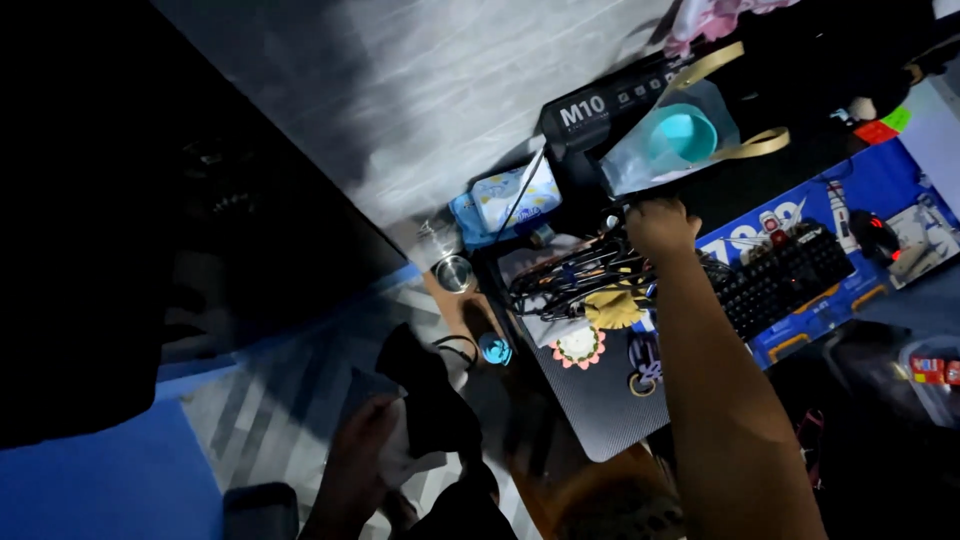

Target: Fold clothes and put garments on hangers.

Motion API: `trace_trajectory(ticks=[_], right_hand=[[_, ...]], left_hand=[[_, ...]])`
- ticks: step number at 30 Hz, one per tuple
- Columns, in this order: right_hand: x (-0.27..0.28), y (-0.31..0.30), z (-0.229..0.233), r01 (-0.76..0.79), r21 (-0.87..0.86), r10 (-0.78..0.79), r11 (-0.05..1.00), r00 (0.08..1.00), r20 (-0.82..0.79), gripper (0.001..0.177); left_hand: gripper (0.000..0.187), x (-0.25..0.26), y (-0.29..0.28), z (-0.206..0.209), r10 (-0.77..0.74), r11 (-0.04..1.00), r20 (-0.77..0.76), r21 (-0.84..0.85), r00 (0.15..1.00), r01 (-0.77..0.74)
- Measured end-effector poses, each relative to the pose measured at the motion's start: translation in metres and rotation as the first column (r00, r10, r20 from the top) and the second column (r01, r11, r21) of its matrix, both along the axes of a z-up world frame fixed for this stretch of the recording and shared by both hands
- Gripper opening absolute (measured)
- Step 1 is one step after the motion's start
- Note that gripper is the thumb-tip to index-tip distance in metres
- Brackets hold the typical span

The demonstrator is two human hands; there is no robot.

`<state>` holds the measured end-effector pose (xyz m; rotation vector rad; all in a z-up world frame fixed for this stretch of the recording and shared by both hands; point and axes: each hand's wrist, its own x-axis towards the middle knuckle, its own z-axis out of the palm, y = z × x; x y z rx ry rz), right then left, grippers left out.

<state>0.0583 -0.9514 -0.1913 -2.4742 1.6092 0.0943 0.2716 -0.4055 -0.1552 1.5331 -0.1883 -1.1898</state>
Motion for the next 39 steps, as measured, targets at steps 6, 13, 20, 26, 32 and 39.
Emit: trace_trajectory(ticks=[6, 13, 20, 26, 32, 39], right_hand=[[0.006, -0.022, -0.023, -0.024, 0.133, 0.028, 0.991, 0.999, -0.025, 0.047], [0.005, -0.018, 0.000, -0.002, 0.257, -0.007, 0.966, 0.999, 0.035, 0.043], [-0.002, -0.021, 0.000, -0.082, 0.257, 0.078, 0.963, 0.997, 0.025, 0.042], [-0.003, 0.007, 0.042, -0.159, 0.045, 0.137, 0.986, 0.939, 0.315, 0.026], [-0.012, 0.027, 0.064, -0.151, -0.147, 0.210, 0.978, 0.668, 0.714, 0.014], [-0.010, 0.051, 0.098, -0.146, -0.260, 0.298, 0.955, 0.522, 0.800, 0.008]], left_hand=[[0.037, 0.021, -0.019, 0.010, -0.101, 0.974, -0.194, 0.181, 0.976, 0.137], [0.035, 0.011, -0.019, -0.003, 0.265, 0.960, -0.470, 0.212, 0.842, -0.184], [0.032, 0.011, -0.020, 0.009, 0.139, 0.987, -0.396, 0.126, 0.908, -0.096], [0.027, 0.007, -0.014, 0.012, 0.159, 0.969, -0.615, -0.054, 0.772, -0.243], [0.032, 0.008, -0.021, 0.036, 0.267, 0.958, -0.489, 0.044, 0.830, -0.283], [0.029, 0.001, -0.010, 0.025, 0.211, 0.946, -0.421, -0.139, 0.882, -0.293]])
